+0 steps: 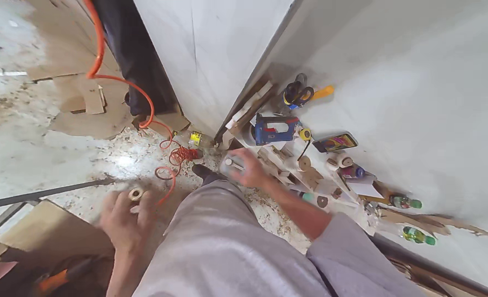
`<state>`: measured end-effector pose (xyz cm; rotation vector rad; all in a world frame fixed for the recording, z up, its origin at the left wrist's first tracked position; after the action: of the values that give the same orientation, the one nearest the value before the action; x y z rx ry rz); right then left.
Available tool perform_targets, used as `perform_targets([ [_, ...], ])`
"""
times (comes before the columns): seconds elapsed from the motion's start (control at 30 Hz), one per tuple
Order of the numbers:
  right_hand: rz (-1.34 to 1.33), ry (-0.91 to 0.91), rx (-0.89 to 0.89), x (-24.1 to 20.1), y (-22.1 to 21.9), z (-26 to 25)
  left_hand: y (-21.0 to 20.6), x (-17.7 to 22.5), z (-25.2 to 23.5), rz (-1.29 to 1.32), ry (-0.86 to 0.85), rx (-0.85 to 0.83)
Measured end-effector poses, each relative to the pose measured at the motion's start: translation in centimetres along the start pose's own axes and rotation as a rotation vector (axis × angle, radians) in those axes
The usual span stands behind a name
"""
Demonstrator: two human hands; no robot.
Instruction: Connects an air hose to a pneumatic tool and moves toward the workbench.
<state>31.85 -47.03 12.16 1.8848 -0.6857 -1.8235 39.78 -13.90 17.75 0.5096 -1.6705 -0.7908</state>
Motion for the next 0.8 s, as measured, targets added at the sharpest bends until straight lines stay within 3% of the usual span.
perform_targets([
  [0.1, -0.512, 0.217, -0.154, -10.0, -8.8, -3.8, -0.7, 3.4, -1.2, 0.158, -0.054, -0.073],
  [0.2, -0.640, 0.264, -0.260, -15.0, -12.9, -5.5, 0.7, 5.4, -1.4, 0.186, -0.065, -0.063],
  [0.3, -0.739, 0.254, -0.298, -15.7, -14.3, -5.7, 2.0, 3.8, -1.2, 0.280, 0.024, -0.026],
  [0.4, -0.771, 0.185, -0.328, -16.5, -15.7, -5.5, 3.2, 0.6, -0.2, 0.531, 0.240, -0.004],
  [0.5, -0.809, 0.097, -0.496, -18.1, -18.9, -5.2, 4.7, -3.1, 2.1, 0.663, 0.415, 0.094],
  [0.63, -0.874, 0.065, -0.696, -20.3, -22.0, -4.2, 6.7, -6.5, 4.8, 0.690, 0.518, 0.178],
  [0.8, -0.767, 0.166, -0.776, -23.5, -24.9, -2.8, 10.1, -9.3, 8.7, 0.765, 0.590, 0.322],
])
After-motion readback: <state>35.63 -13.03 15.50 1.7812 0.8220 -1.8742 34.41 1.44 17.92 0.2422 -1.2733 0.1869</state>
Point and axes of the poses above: each hand's wrist, its own z-axis away from the middle knuckle, its own y-axis out of the back of the hand, x = y × z, the point moved 8 cm from there along -z, towards the middle knuckle, and after that the axes turned 6 degrees about y, right-handed, at the moved point
